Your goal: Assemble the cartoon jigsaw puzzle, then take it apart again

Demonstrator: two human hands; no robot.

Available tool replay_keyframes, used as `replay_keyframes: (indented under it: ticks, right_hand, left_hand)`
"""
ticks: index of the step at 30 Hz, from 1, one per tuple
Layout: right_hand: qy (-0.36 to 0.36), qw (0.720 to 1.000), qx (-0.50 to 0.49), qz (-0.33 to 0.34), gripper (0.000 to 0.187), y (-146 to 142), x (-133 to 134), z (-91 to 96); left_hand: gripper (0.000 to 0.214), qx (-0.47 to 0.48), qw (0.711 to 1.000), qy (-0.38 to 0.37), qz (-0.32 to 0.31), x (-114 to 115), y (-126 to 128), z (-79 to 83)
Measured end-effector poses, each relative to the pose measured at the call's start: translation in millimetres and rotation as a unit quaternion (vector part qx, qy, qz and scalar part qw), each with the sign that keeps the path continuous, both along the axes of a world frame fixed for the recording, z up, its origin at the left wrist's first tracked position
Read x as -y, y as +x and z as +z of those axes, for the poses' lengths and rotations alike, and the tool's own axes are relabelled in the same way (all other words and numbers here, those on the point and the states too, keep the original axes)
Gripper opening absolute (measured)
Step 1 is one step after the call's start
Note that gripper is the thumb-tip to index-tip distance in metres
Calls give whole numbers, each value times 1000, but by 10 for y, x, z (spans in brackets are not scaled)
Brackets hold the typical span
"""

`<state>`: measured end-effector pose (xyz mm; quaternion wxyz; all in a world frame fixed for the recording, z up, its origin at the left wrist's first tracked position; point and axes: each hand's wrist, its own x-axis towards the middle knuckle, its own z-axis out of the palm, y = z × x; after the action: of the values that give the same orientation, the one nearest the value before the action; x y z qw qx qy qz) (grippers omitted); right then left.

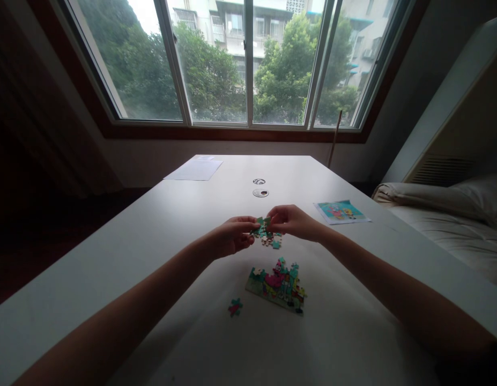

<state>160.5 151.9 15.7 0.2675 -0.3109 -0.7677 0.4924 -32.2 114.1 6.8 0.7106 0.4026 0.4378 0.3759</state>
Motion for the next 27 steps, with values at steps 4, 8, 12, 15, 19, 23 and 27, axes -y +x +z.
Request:
replay_keyframes:
  ticks: [4, 8, 12, 15, 19, 23, 27]
  right_hand:
    - [190, 977, 80, -44, 10, 3, 33, -4]
    - [196, 973, 99, -70, 13, 17, 15, -6]
    - [100, 989, 75, -73, 21, 31, -55, -44]
    - [108, 984, 98, -99, 19, 34, -77, -59]
    - [165, 965, 153, -135, 19, 34, -56, -35]
    - [206, 958, 165, -115, 17, 41, -35, -24]
    - [256, 947, 191, 9, 18, 45, 3, -47]
  left_hand:
    - [23, -8, 999, -23, 24, -13, 0, -12]
    - [23, -22, 999, -14, 42, -2, 3, 2]
    - [22, -35, 998, 2, 50, 6, 1, 15]
    - [22, -43, 997, 10, 55, 4, -2, 12]
    - [23, -51, 997, 18, 58, -1, -11, 2]
    - [23, -57, 996, 27, 64, -17, -24, -10]
    - [23, -65, 995, 35, 69, -29, -37, -16]
